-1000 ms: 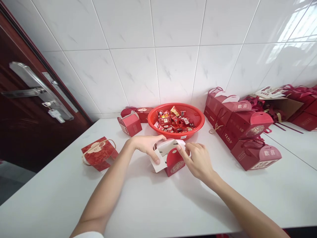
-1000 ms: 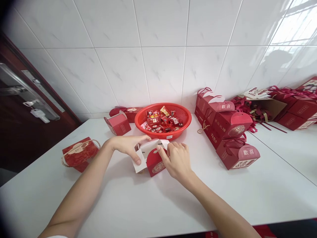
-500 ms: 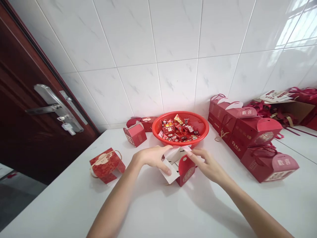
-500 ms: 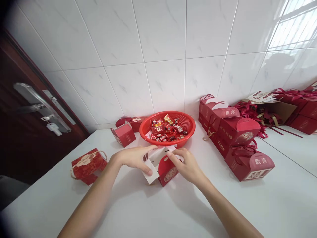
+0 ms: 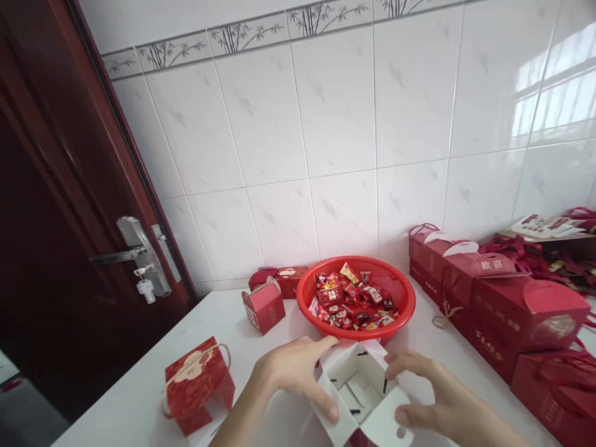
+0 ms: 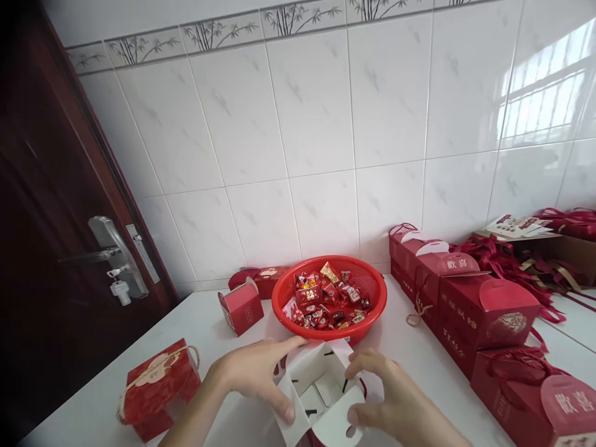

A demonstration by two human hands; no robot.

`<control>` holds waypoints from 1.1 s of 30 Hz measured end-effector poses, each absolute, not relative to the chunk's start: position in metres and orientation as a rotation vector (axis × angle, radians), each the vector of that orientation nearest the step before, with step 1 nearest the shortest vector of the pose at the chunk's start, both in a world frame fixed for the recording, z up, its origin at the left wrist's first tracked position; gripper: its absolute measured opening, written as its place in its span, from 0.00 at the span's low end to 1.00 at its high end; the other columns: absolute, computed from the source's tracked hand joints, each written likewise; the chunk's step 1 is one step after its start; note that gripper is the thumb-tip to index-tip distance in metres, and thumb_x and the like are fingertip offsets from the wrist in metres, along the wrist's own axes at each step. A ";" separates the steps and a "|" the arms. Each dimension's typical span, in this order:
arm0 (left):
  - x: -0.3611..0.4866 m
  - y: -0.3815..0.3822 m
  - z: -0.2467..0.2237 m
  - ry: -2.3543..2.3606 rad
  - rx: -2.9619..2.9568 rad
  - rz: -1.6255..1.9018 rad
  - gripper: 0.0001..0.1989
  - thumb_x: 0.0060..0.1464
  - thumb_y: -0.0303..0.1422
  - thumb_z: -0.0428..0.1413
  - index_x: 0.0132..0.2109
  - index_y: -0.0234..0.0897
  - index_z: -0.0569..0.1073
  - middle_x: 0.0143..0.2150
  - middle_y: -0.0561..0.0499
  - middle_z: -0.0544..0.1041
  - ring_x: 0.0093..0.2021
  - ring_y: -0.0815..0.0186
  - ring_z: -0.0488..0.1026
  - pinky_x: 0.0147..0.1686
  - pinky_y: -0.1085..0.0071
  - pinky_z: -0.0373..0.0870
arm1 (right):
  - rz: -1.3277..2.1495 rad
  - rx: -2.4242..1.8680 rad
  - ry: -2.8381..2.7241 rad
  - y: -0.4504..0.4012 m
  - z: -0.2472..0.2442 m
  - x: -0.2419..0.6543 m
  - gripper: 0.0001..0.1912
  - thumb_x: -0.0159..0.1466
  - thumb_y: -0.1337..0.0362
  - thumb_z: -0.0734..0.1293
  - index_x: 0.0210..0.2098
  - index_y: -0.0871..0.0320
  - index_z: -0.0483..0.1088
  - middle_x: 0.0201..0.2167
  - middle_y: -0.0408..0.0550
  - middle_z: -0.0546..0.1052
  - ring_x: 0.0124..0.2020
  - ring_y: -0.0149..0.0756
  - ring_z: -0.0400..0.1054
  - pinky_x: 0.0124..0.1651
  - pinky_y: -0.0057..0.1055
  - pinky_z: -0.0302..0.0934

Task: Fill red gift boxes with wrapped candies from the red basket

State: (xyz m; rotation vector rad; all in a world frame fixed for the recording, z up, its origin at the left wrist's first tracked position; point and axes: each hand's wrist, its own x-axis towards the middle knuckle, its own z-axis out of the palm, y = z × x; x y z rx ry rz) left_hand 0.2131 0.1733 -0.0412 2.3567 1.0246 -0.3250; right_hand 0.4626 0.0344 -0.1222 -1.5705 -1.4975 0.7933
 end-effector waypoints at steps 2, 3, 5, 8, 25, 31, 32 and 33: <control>0.213 0.173 -0.043 1.035 2.376 -0.317 0.50 0.29 0.50 0.71 0.63 0.51 0.67 0.47 0.47 0.75 0.45 0.50 0.74 0.38 0.66 0.69 | 0.766 -1.584 -1.534 0.034 -0.121 0.462 0.21 0.48 0.50 0.77 0.41 0.44 0.80 0.57 0.50 0.76 0.61 0.58 0.67 0.62 0.52 0.61; 0.213 0.173 -0.043 1.029 2.385 -0.317 0.50 0.29 0.51 0.71 0.62 0.51 0.68 0.47 0.47 0.75 0.46 0.50 0.74 0.39 0.65 0.69 | 0.754 -1.582 -1.546 0.034 -0.120 0.462 0.21 0.49 0.49 0.77 0.41 0.44 0.80 0.57 0.50 0.76 0.60 0.58 0.67 0.62 0.52 0.62; 0.212 0.172 -0.040 1.014 2.391 -0.327 0.50 0.29 0.52 0.71 0.63 0.51 0.68 0.48 0.46 0.75 0.47 0.49 0.74 0.41 0.64 0.70 | 0.717 -1.544 -1.556 0.033 -0.114 0.461 0.21 0.50 0.47 0.77 0.41 0.46 0.79 0.55 0.51 0.78 0.58 0.56 0.69 0.61 0.50 0.63; 0.205 0.170 -0.030 0.929 2.413 -0.250 0.50 0.34 0.55 0.69 0.66 0.51 0.66 0.58 0.44 0.74 0.56 0.46 0.71 0.51 0.60 0.69 | 0.624 -1.421 -1.544 0.036 -0.099 0.462 0.20 0.56 0.44 0.73 0.39 0.50 0.79 0.47 0.52 0.81 0.53 0.52 0.73 0.58 0.45 0.66; 0.264 0.235 -0.055 0.788 2.507 0.383 0.14 0.58 0.37 0.56 0.47 0.36 0.80 0.50 0.45 0.80 0.49 0.59 0.76 0.52 0.67 0.71 | 0.441 -1.789 -1.531 0.223 -0.065 0.502 0.04 0.64 0.68 0.68 0.37 0.61 0.76 0.40 0.50 0.80 0.43 0.39 0.74 0.49 0.34 0.68; 0.277 0.250 -0.064 0.888 2.422 0.125 0.18 0.51 0.34 0.61 0.49 0.33 0.80 0.49 0.44 0.82 0.47 0.58 0.79 0.48 0.69 0.73 | 0.588 -1.950 -1.542 0.293 -0.068 0.497 0.18 0.69 0.57 0.67 0.56 0.58 0.69 0.55 0.52 0.73 0.51 0.42 0.71 0.52 0.44 0.70; 0.277 0.250 -0.065 0.887 2.409 0.138 0.18 0.52 0.35 0.61 0.49 0.33 0.80 0.48 0.44 0.83 0.46 0.58 0.79 0.47 0.70 0.74 | 0.611 -1.952 -1.543 0.301 -0.070 0.495 0.18 0.69 0.57 0.67 0.56 0.58 0.69 0.55 0.53 0.73 0.51 0.42 0.71 0.52 0.44 0.70; 0.276 0.250 -0.066 0.884 2.406 0.148 0.18 0.52 0.35 0.60 0.49 0.34 0.80 0.46 0.45 0.83 0.45 0.59 0.79 0.46 0.70 0.74 | 0.635 -1.946 -1.545 0.306 -0.072 0.493 0.18 0.69 0.57 0.67 0.56 0.58 0.69 0.55 0.53 0.73 0.51 0.42 0.71 0.52 0.44 0.70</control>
